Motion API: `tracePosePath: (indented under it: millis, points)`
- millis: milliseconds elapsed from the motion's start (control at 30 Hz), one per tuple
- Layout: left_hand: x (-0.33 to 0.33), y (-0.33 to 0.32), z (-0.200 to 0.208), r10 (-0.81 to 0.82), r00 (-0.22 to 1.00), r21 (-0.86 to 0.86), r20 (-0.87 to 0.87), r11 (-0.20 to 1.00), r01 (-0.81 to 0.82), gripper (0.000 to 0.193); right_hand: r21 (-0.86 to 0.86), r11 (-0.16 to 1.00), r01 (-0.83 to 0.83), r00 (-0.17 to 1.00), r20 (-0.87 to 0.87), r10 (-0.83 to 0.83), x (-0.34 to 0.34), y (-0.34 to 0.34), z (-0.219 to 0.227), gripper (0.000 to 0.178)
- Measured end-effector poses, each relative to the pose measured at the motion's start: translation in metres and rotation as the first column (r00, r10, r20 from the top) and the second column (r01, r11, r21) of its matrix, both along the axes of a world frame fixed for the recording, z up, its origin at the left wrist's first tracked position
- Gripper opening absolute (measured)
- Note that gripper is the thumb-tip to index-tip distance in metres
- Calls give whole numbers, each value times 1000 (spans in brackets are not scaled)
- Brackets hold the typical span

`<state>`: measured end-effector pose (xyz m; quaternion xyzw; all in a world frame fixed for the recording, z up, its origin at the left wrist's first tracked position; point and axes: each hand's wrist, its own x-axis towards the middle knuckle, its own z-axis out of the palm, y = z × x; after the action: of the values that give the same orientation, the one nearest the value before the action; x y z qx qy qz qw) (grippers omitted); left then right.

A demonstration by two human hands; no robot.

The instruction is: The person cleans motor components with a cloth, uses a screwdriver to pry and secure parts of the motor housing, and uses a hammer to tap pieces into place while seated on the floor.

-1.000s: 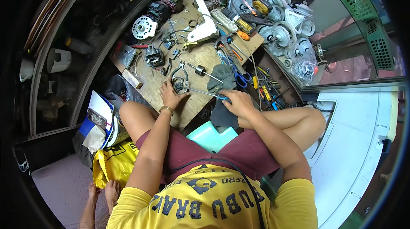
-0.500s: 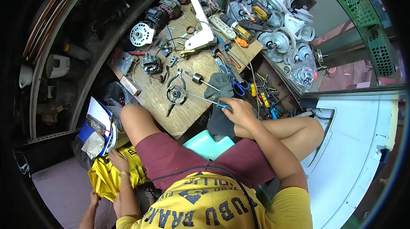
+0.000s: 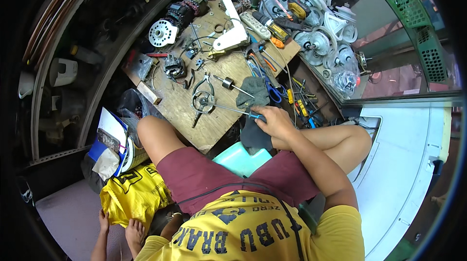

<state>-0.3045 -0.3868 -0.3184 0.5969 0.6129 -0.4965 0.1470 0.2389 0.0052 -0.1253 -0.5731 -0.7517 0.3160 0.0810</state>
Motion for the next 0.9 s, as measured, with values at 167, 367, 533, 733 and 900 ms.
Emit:
tracePosePath:
  millis: [167, 367, 533, 733, 900]
  points:
    - [-3, 4, -4, -36, 999, 47, -16, 998, 37, 55, -22, 1000, -4, 999, 41, 5, -4, 0, 2, 40]
    - [2, 33, -3, -315, 946, 158, 72, 941, 301, 54, 31, 1000, -5, 1000, 19, 4, -4, -5, -6, 41]
    - [-26, 48, -18, 136, 911, 40, 389, 986, -164, 43, -14, 1000, 2, 1000, 3, -2, -10, -4, 0, 42]
    - [-91, 163, 35, 605, 679, 339, 416, 590, -733, 47, -4, 1000, -6, 1000, -16, 6, -13, -14, -16, 43]
    - [43, 352, 180, -190, 547, 576, 815, 167, -800, 24, 10, 996, 87, 995, 49, -88, 4, -29, -28, 42]
